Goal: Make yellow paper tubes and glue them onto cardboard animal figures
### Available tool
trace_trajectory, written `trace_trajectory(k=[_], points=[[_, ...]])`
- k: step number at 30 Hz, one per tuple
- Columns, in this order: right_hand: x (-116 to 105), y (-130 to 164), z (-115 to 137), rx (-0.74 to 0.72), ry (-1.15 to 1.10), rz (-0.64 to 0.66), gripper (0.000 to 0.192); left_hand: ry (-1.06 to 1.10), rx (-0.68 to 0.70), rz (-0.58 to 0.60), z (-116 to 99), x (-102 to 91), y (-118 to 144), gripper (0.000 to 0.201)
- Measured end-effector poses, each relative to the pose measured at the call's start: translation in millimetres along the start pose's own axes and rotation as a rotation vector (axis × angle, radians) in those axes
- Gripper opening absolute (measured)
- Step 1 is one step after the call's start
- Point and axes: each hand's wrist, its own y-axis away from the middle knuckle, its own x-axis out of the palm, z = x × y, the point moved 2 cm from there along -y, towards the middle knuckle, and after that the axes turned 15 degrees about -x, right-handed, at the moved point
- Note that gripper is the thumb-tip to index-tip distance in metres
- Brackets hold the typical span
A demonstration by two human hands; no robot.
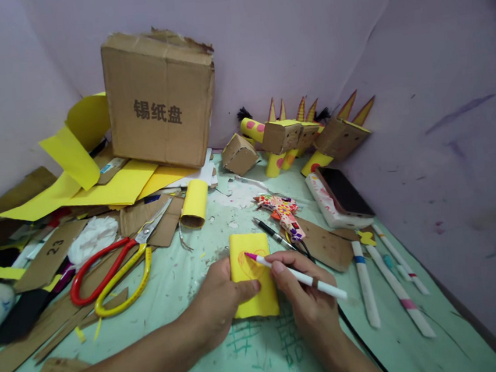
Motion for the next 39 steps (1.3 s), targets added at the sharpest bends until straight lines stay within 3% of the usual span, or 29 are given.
trace_trajectory(k=[18, 39], points=[[0.9, -0.7, -3.8, -0.049, -0.032, 0.078, 0.018, 0.005, 0.011, 0.004, -1.0, 0.9, 0.6, 0.027], [0.6, -0.8, -3.4, -0.057, -0.035, 0.081, 0.018, -0.032, 0.014, -0.012, 0.4, 0.2, -0.5, 0.026]])
